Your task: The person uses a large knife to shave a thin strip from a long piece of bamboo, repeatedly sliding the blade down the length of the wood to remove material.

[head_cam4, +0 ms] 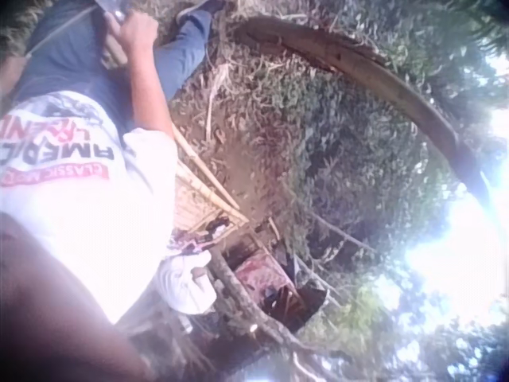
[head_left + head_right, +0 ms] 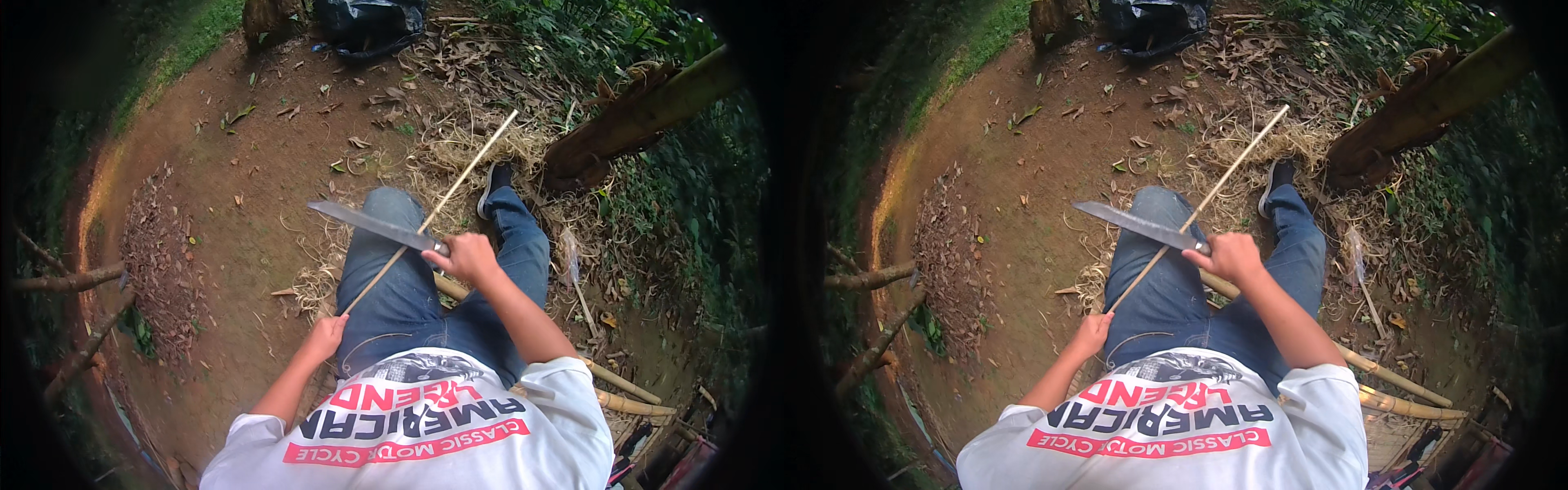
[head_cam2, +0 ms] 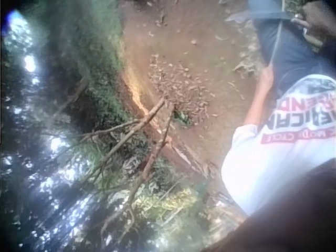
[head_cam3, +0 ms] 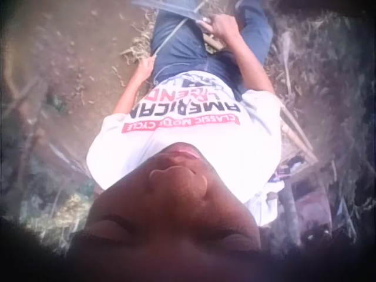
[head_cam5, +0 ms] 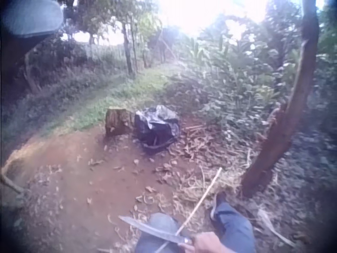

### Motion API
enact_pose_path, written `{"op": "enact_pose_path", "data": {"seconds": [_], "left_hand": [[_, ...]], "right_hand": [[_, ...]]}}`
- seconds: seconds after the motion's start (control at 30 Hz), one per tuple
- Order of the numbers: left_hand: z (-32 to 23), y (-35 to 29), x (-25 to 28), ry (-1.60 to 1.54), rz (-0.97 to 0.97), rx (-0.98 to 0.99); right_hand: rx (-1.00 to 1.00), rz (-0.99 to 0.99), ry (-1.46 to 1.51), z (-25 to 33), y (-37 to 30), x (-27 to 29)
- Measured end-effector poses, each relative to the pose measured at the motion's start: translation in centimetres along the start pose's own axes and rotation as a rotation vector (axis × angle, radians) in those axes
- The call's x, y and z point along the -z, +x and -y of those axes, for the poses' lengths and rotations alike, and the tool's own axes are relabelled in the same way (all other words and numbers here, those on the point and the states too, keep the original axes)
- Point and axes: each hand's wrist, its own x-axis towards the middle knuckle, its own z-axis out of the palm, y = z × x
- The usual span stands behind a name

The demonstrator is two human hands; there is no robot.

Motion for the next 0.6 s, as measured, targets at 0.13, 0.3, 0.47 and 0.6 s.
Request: {"op": "enact_pose_path", "data": {"seconds": [0.13,0.3,0.47,0.6], "left_hand": [[-1.0,0.3,0.3,0.002,-0.008,-0.009],[-0.3,0.6,-0.4,0.001,0.008,0.014],[0.6,-0.1,-1.1,-0.024,-0.061,-0.052],[0.3,-0.1,-0.2,0.015,-0.033,0.025]], "right_hand": [[-0.159,-0.115,-0.001,-5.5,1.5,1.7],[-0.171,-0.157,0.175,-1.6,1.3,1.7],[0.048,-0.08,0.003,1.4,-0.1,-0.5],[-0.1,-0.297,0.03,-5.3,1.5,0.3]]}}
